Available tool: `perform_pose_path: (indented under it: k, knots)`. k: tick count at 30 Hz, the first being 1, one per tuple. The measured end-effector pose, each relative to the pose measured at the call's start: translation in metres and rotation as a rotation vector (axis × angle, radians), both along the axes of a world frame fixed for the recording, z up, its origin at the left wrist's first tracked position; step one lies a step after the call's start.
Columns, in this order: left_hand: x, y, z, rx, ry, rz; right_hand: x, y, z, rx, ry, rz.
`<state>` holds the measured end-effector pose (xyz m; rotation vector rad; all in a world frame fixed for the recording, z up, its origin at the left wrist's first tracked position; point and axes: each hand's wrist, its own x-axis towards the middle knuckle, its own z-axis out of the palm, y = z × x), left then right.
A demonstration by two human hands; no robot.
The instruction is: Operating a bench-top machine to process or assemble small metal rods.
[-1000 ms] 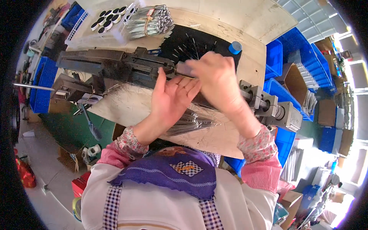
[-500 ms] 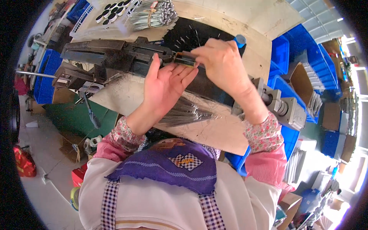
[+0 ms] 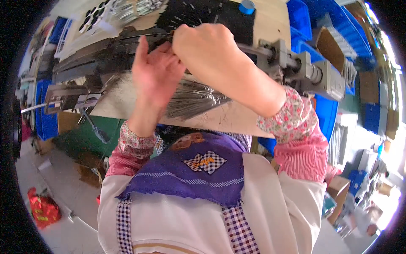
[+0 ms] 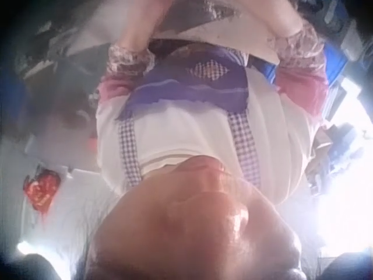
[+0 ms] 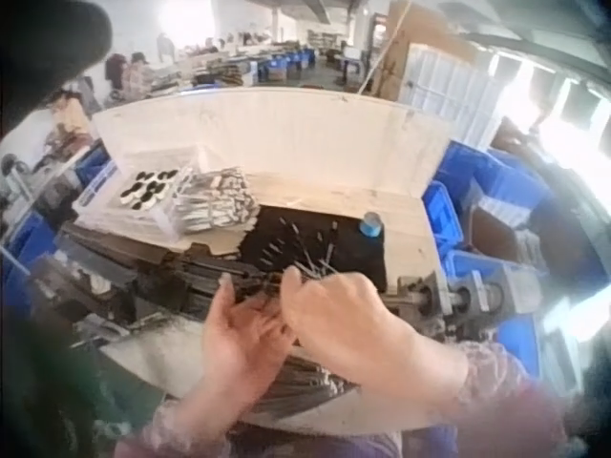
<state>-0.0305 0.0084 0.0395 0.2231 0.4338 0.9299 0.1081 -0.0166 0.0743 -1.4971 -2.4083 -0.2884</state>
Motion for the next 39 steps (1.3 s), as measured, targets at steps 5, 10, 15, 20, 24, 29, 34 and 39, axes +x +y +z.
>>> perform_pose_path:
  k: [5, 10, 15, 20, 24, 29, 34, 39]
  knots:
    - [0.001, 0.008, -0.017, 0.110, 0.060, -0.106, 0.007, -0.014, -0.008, -0.108, 0.040, -0.096]
    - [0.019, -0.014, -0.040, 0.001, 0.072, 0.030, 0.041, -0.106, -0.069, -0.422, 0.390, -0.311]
    - [0.036, -0.042, -0.082, -0.010, 0.274, -0.081, 0.068, -0.153, -0.131, -0.455, 0.229, -0.452]
    - [-0.054, -0.072, -0.026, 0.280, 0.065, -0.294, 0.078, -0.154, -0.132, -0.410, 0.292, -0.292]
    - [-0.160, -0.071, -0.051, 1.418, 2.205, 0.592, 0.081, -0.167, -0.113, -0.326, 0.491, -0.349]
    - [-0.335, -0.048, -0.083, 0.023, 2.611, 0.282, 0.098, -0.173, -0.062, -0.171, 0.725, -0.535]
    - [-0.381, -0.065, -0.113, 0.629, 2.679, 0.519, 0.107, -0.148, -0.032, -0.211, 0.898, -0.377]
    - [-0.223, -0.054, -0.082, 1.360, 2.370, 0.538, 0.084, -0.125, 0.002, -0.229, 0.870, -0.099]
